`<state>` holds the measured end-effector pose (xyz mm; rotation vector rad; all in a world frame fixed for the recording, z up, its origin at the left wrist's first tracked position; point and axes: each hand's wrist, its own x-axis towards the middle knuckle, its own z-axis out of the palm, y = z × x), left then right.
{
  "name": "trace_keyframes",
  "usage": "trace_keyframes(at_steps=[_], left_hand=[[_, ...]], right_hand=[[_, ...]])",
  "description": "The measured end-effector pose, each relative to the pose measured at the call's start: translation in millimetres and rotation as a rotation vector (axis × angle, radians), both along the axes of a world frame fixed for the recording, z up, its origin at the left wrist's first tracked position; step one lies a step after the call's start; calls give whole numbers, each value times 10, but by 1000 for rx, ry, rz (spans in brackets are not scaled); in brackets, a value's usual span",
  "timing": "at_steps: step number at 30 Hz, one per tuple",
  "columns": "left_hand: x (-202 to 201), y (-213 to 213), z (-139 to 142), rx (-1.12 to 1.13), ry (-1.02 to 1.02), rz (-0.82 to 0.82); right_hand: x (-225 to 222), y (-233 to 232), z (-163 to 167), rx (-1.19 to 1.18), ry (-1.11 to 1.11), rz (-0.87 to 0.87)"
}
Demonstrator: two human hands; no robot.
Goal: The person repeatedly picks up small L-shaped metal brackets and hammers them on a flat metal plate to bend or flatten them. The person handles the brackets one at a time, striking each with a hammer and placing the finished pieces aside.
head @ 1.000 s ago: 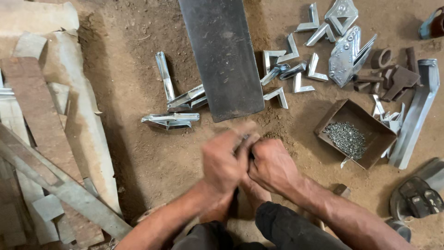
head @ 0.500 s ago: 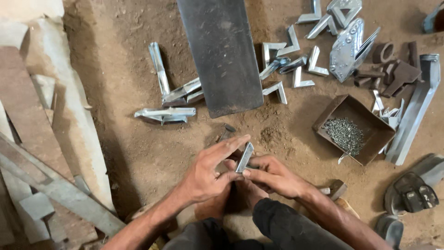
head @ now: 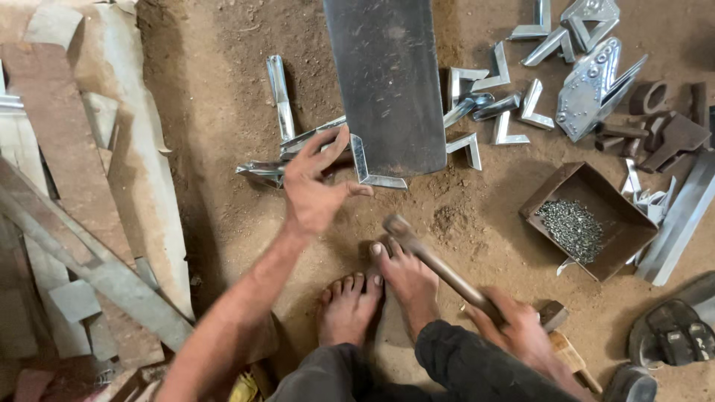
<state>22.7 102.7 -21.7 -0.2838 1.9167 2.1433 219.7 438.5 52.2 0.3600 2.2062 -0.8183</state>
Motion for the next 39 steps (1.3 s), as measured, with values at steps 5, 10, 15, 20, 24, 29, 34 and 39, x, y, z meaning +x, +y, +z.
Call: trace_keyframes(at_steps=[5, 10, 15, 20, 24, 29, 34, 39], left_hand=[[-212, -88, -64, -288, 839, -9], [-113, -88, -111, 350, 401, -53], [-57, -126, -126, 540, 344, -74], [-79, -117, -93, 162, 320, -74], [-74, -122, -118, -19, 614, -80], [-78, -123, -163, 7, 378, -90], [-68, -120, -157, 23, 541, -79], [-54, -104, -126, 429, 188, -73]], right_hand=[[-288, -44, 410, -110, 339, 33], [-877, -602, 488, 32, 407, 75], [-987, -767, 538, -115, 619, 65], [-882, -658, 476, 21, 505, 22], [-886, -610, 405, -70, 671, 61], [-944, -592, 445, -50, 657, 120], [-984, -632, 536, -65, 668, 219], [-993, -641, 501, -77, 652, 128]])
